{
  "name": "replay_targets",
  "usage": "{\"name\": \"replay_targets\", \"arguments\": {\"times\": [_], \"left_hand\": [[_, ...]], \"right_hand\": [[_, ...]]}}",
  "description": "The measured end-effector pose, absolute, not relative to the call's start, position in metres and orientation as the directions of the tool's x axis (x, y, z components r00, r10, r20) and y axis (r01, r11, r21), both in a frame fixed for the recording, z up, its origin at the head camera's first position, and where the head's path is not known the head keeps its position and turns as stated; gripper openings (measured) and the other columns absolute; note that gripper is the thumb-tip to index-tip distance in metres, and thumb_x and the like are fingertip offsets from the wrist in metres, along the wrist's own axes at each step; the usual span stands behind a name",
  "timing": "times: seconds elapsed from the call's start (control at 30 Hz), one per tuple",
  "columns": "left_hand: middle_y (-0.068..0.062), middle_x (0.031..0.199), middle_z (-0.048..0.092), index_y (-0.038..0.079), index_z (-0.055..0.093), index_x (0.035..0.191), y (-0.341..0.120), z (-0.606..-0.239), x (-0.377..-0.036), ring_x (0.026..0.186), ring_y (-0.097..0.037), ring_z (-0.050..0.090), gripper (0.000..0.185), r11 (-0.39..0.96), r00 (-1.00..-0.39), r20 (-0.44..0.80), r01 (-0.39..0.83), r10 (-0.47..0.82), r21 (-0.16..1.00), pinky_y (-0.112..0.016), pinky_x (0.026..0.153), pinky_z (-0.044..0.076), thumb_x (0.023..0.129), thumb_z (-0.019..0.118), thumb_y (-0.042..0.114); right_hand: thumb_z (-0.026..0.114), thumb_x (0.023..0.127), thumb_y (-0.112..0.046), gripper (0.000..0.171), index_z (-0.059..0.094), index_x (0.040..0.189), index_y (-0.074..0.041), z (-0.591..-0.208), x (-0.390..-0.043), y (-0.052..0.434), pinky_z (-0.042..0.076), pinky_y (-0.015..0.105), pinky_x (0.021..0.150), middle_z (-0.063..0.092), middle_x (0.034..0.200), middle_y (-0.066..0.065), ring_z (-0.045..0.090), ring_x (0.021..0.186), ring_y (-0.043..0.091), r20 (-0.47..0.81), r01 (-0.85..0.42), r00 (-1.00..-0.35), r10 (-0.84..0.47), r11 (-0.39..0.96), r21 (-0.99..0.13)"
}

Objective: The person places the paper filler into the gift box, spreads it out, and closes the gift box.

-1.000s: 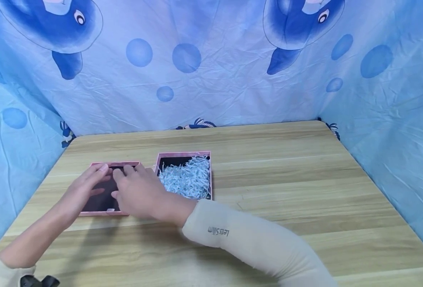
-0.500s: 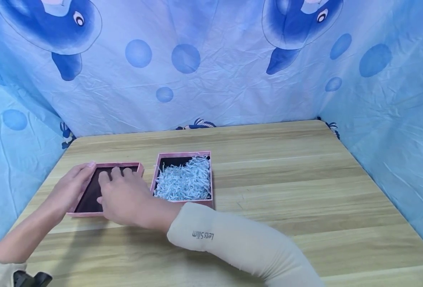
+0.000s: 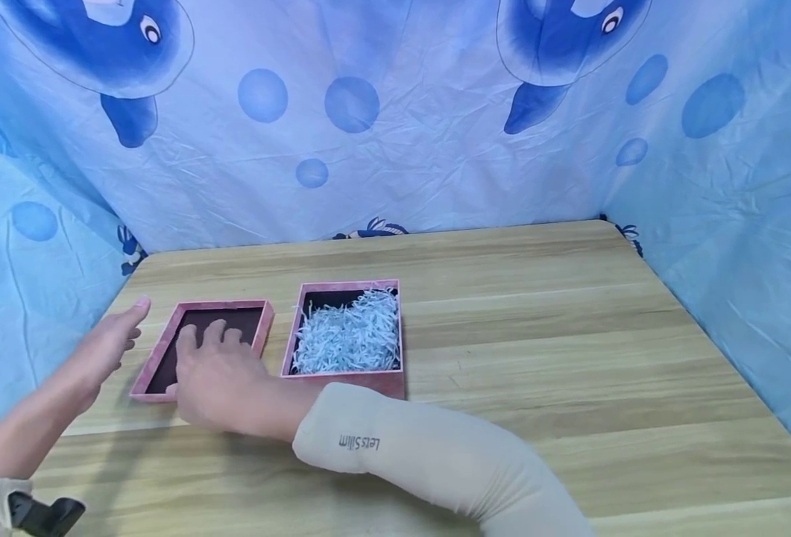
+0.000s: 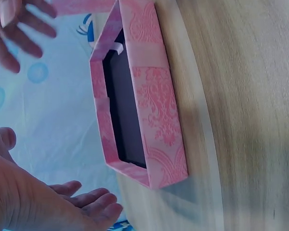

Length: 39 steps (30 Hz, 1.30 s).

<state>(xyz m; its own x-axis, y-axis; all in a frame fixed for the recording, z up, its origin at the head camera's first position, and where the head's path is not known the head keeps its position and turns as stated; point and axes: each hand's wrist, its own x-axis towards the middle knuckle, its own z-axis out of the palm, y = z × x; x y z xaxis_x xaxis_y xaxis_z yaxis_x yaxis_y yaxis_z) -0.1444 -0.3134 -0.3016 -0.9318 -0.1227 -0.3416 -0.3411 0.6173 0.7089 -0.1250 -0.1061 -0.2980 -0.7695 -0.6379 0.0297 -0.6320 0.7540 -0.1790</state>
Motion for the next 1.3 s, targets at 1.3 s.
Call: {"name": "replay_targets", "arguments": {"times": [1.3], "left_hand": [[-0.043, 0.147, 0.006, -0.012, -0.017, 0.144, -0.332, -0.314, -0.158, 0.135, -0.054, 0.017, 0.106, 0.428, -0.806, -0.592, -0.542, -0.02, 0.724, -0.066, 0.102, 0.032, 0.089, 0.012, 0.074]], "right_hand": [[0.064, 0.089, -0.047, 0.092, 0.009, 0.155, -0.014, -0.332, -0.141, -0.12, 0.023, 0.033, 0.116, 0.014, 0.16, -0.001, 0.017, 0.145, 0.018, -0.319, 0.125, -0.907, -0.277, 0.546, -0.829]]}}
